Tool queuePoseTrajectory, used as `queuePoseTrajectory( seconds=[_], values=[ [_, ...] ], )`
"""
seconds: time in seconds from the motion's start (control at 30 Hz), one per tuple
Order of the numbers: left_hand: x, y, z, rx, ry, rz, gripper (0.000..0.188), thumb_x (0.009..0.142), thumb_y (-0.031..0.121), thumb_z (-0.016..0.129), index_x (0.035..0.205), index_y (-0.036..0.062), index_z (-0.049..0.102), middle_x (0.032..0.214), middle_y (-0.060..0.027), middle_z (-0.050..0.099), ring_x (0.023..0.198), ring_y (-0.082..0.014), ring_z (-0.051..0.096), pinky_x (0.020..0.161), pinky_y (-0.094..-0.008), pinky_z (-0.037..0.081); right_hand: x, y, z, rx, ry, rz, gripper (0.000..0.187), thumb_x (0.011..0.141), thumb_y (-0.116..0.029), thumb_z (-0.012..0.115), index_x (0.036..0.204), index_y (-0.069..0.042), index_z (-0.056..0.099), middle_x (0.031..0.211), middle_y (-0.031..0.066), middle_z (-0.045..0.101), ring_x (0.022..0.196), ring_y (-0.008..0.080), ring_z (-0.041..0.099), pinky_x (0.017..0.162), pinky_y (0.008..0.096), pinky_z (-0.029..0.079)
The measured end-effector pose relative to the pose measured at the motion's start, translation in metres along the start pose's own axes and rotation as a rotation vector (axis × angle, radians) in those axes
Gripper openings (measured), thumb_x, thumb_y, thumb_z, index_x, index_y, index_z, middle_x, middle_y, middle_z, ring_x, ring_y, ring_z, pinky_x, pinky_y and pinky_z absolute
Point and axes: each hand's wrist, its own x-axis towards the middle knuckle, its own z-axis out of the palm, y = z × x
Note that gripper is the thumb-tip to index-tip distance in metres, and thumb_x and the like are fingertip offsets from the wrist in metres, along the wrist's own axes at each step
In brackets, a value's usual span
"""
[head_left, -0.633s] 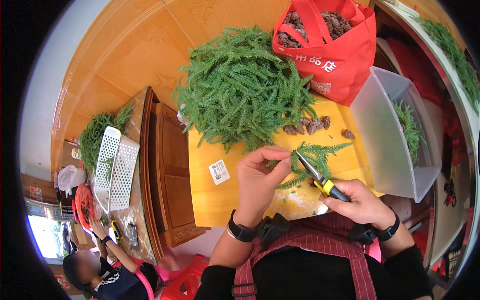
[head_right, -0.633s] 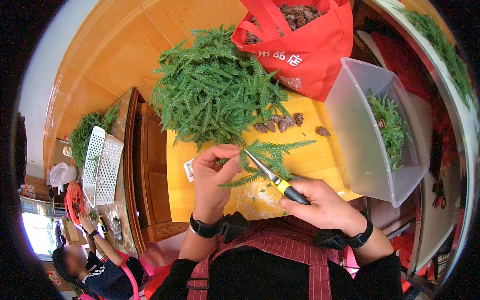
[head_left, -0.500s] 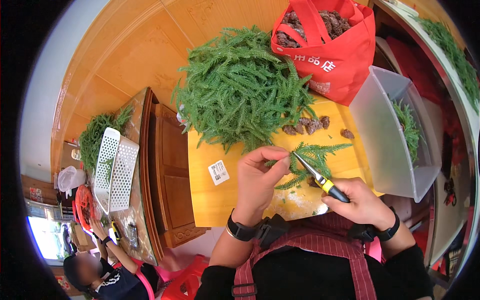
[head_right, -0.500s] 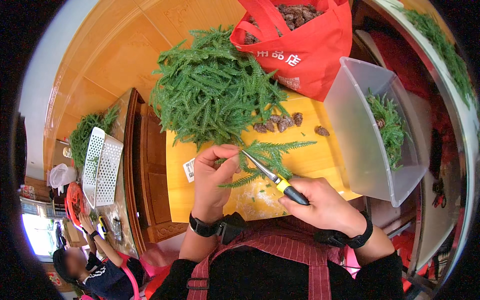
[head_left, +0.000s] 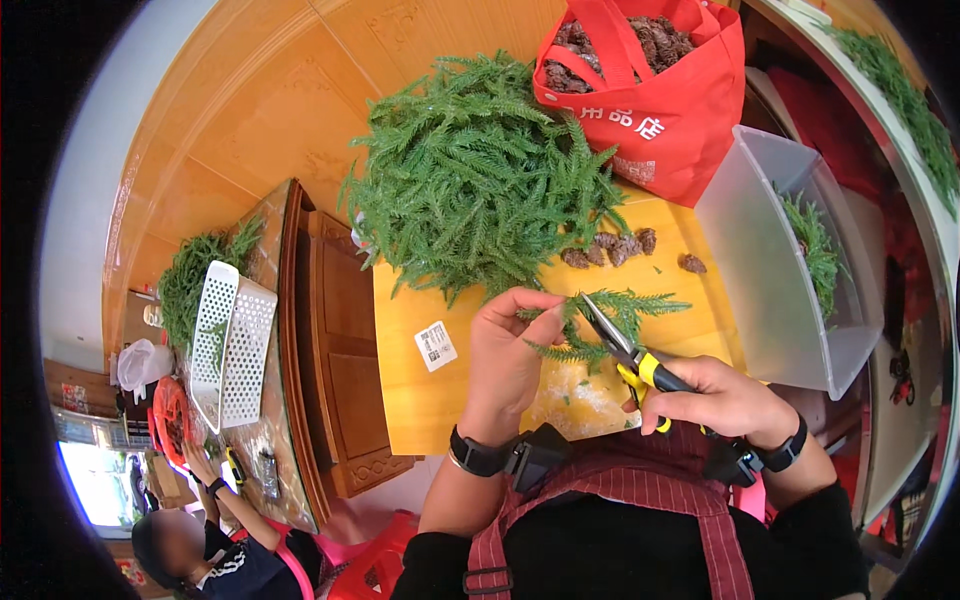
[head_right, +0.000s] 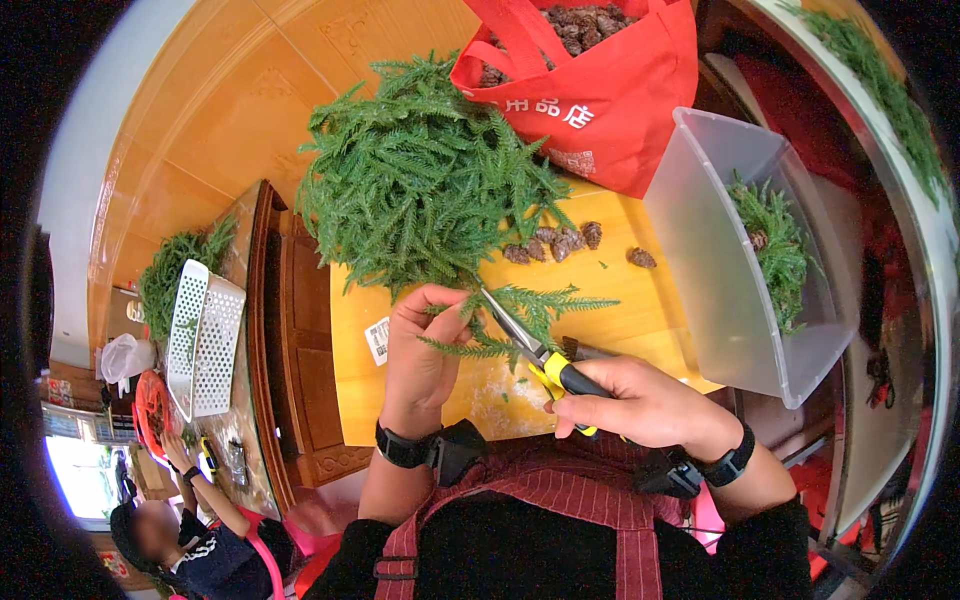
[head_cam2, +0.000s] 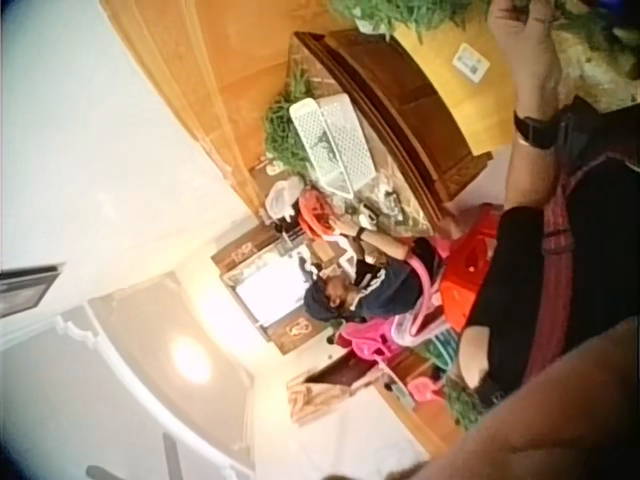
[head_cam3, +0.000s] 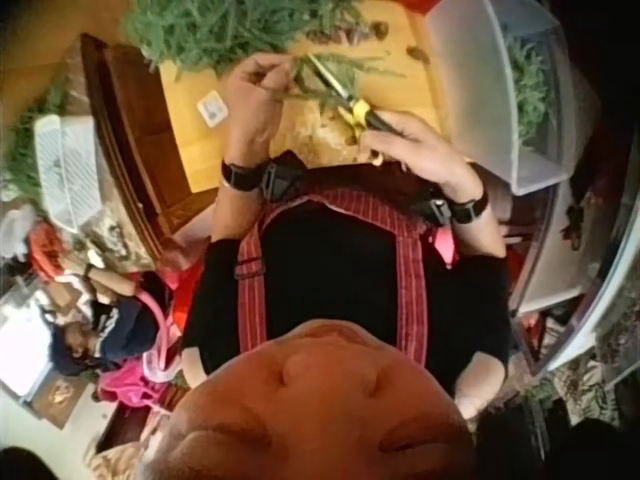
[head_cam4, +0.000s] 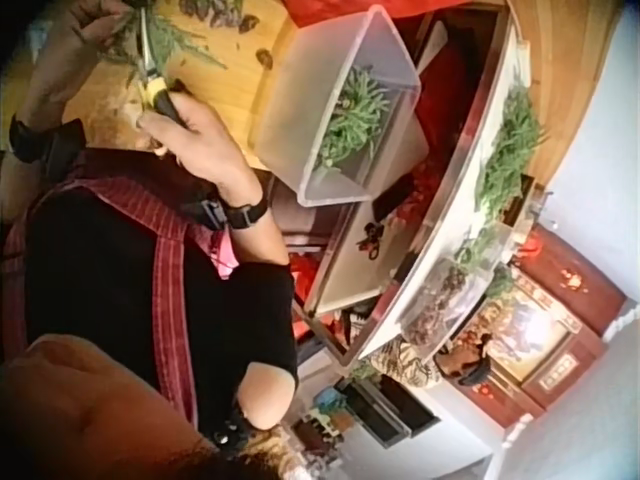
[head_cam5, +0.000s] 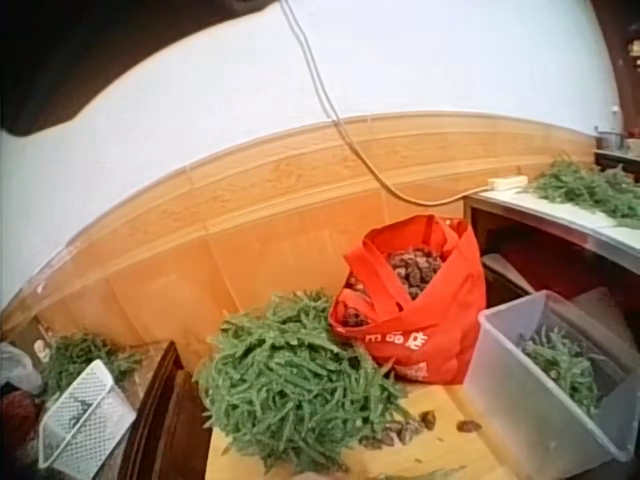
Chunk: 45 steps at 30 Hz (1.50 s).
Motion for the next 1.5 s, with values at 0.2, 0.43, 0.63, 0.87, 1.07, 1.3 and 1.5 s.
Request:
queuePoseTrajectory(
  seconds=[0.2,0.43,0.63,0.87,1.07,1.3,1.5],
  values=[
    [0.002,0.003,-0.001,0.169,0.069,0.165,0.006,0.079,-0.001,0.06,0.084,0.0011,0.059,0.078,-0.005,0.062,0.062,-0.0067,0.054,0.055,-0.0188,0.042,-0.009,-0.011,-0.004,-0.501,0.114,-0.061,0.023,0.086,-0.024,0.059,0.083,-0.002,0.056,0.066,0.0051,0.055,0.061,0.0106,0.05,0.057,0.0297,0.04],
    [0.003,0.013,-0.007,-0.137,0.102,0.124,0.004,0.081,0.001,0.06,0.085,0.0019,0.059,0.08,-0.0043,0.061,0.068,-0.0095,0.058,0.057,-0.0203,0.044,-0.03,0.006,-0.02,-0.069,0.328,-0.004,0.013,0.083,-0.01,0.056,0.088,0.001,0.061,0.071,0.0025,0.06,0.069,0.0092,0.055,0.065,0.0231,0.043],
    [-0.001,0.009,0.008,-0.191,0.008,0.078,0.007,0.08,0.0,0.061,0.085,0.002,0.058,0.081,-0.0041,0.061,0.071,-0.0094,0.058,0.063,-0.0206,0.045,-0.008,0.02,-0.006,-0.485,0.485,-0.026,0.017,0.079,-0.016,0.062,0.079,0.0,0.056,0.069,0.0058,0.054,0.061,0.0152,0.05,0.057,0.0303,0.039],
    [-0.007,0.006,0.017,0.027,0.011,0.253,0.01,0.079,-0.001,0.062,0.088,0.0,0.057,0.087,-0.005,0.06,0.074,-0.0087,0.057,0.068,-0.022,0.047,0.02,0.014,0.0,-0.626,0.382,-0.383,0.018,0.073,-0.012,0.063,0.086,-0.001,0.059,0.087,0.0161,0.06,0.092,0.0324,0.055,0.081,0.0381,0.043],
    [-0.01,0.007,0.019,0.027,-0.031,0.259,0.011,0.079,-0.001,0.062,0.088,-0.001,0.057,0.088,-0.0053,0.059,0.08,-0.0098,0.057,0.071,-0.0229,0.05,0.025,0.013,0.004,-0.55,0.343,-0.418,0.019,0.072,-0.009,0.064,0.087,0.0,0.059,0.089,0.0143,0.061,0.094,0.0314,0.056,0.085,0.0377,0.042],
    [-0.011,0.008,0.021,0.049,-0.02,0.29,0.011,0.079,-0.003,0.062,0.088,-0.0018,0.057,0.091,-0.0062,0.058,0.081,-0.0104,0.058,0.071,-0.0234,0.051,0.023,0.022,0.011,-0.293,0.32,-0.286,0.017,0.082,-0.017,0.059,0.081,0.0,0.058,0.073,0.0046,0.059,0.066,0.0122,0.054,0.061,0.027,0.044],
    [-0.011,0.007,0.02,0.041,-0.001,0.272,0.014,0.075,-0.008,0.06,0.086,0.0005,0.058,0.098,-0.0058,0.056,0.076,-0.0082,0.056,0.063,-0.0196,0.046,0.021,0.021,0.011,-0.253,0.288,-0.238,0.02,0.084,-0.02,0.057,0.081,0.0,0.057,0.073,0.0038,0.059,0.061,0.0107,0.054,0.057,0.0253,0.044]
  ],
)
